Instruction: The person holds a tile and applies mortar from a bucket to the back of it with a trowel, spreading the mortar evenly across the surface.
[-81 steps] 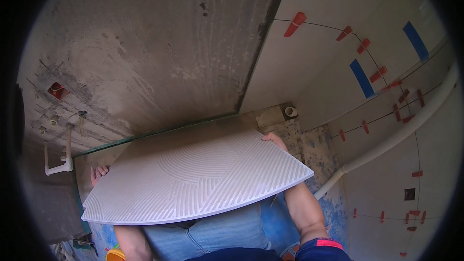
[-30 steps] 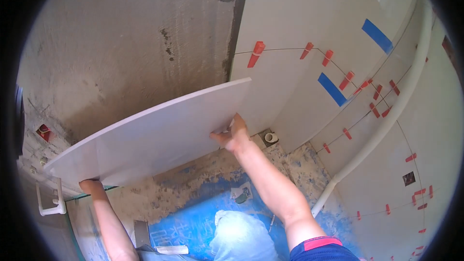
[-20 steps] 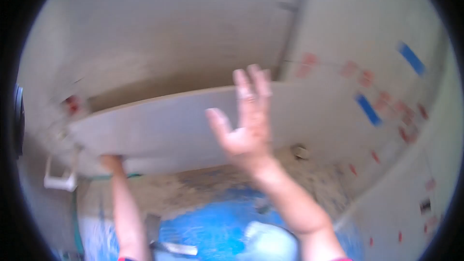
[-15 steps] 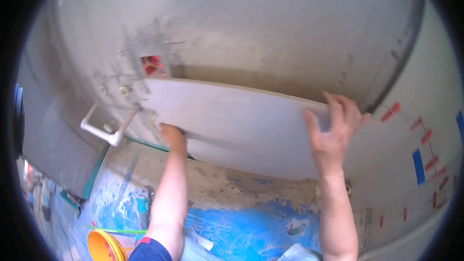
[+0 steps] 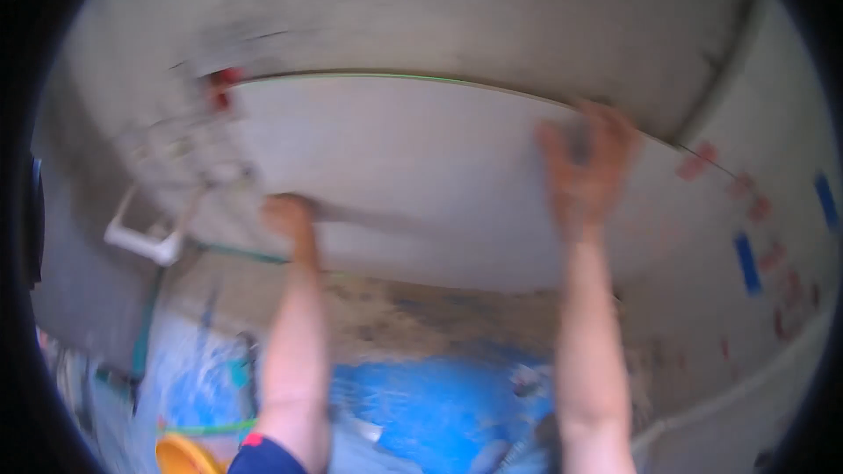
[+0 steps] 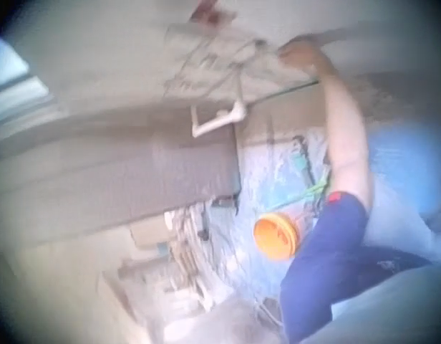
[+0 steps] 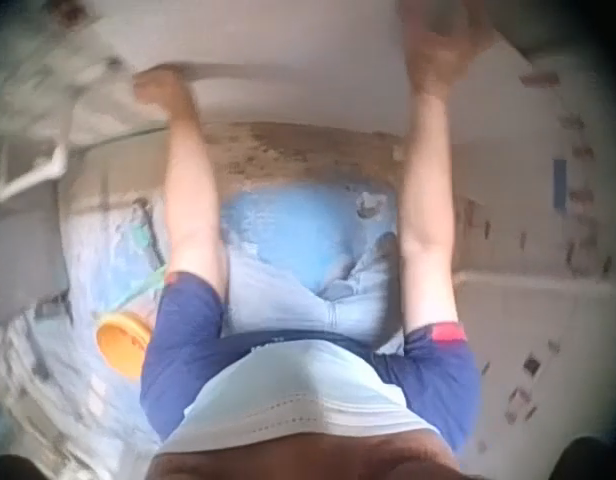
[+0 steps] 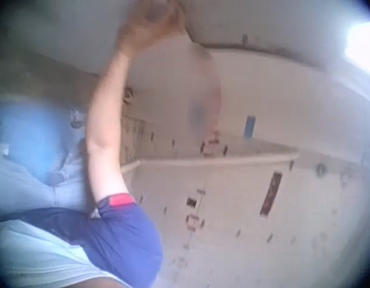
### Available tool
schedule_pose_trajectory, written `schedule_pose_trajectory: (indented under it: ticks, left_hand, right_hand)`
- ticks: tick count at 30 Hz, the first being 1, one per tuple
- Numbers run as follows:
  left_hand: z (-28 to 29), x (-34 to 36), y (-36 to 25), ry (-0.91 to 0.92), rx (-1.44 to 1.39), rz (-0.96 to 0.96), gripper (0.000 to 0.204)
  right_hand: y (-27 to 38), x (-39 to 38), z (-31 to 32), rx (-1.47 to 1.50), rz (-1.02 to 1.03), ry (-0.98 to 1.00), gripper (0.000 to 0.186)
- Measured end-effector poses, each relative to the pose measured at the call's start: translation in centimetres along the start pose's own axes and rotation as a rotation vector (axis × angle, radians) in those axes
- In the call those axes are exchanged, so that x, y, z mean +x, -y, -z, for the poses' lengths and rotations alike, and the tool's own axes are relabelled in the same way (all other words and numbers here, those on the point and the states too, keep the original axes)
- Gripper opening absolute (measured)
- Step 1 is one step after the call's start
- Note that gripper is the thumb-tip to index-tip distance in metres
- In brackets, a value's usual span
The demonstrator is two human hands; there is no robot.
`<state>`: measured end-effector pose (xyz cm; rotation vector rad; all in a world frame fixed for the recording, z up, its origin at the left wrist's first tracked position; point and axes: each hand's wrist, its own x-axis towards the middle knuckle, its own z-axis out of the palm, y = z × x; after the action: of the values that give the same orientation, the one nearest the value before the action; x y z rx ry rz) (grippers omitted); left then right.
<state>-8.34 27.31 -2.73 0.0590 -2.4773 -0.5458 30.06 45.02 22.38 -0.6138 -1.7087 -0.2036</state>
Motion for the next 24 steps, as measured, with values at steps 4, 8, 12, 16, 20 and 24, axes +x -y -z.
schedule_pose_trajectory:
  ticks: [4,8,12,16,20,24]
  left_hand:
    - [-6.0,3.6,8.7,-0.268,0.002,-0.081,0.033]
    - [5.4,-1.8,0.0,-0.030,-0.711,0.396,0.054]
    - [8.3,-1.6,-0.1,0.009,-0.892,0.337,0.054]
    - [8.2,-0.4,1.4,0.082,-0.909,0.341,0.055]
    - [7.4,-0.6,1.7,0.133,-0.961,0.285,0.059]
    - [7.0,-1.0,1.7,0.225,-0.973,0.215,0.062]
  right_hand:
    - [3.2,-1.4,-4.1,0.197,0.006,0.006,0.047]
    - [-0.4,-1.3,-1.7,0.186,0.023,-0.034,0.050]
    - [0.1,-0.9,-0.9,0.271,0.030,-0.003,0.052]
    - [0.5,-1.0,-0.9,0.321,0.006,0.006,0.051]
    - [0.1,-0.9,-0.1,0.353,0.003,0.039,0.051]
    - [-1.2,-0.7,-0.2,0.365,0.004,0.046,0.052]
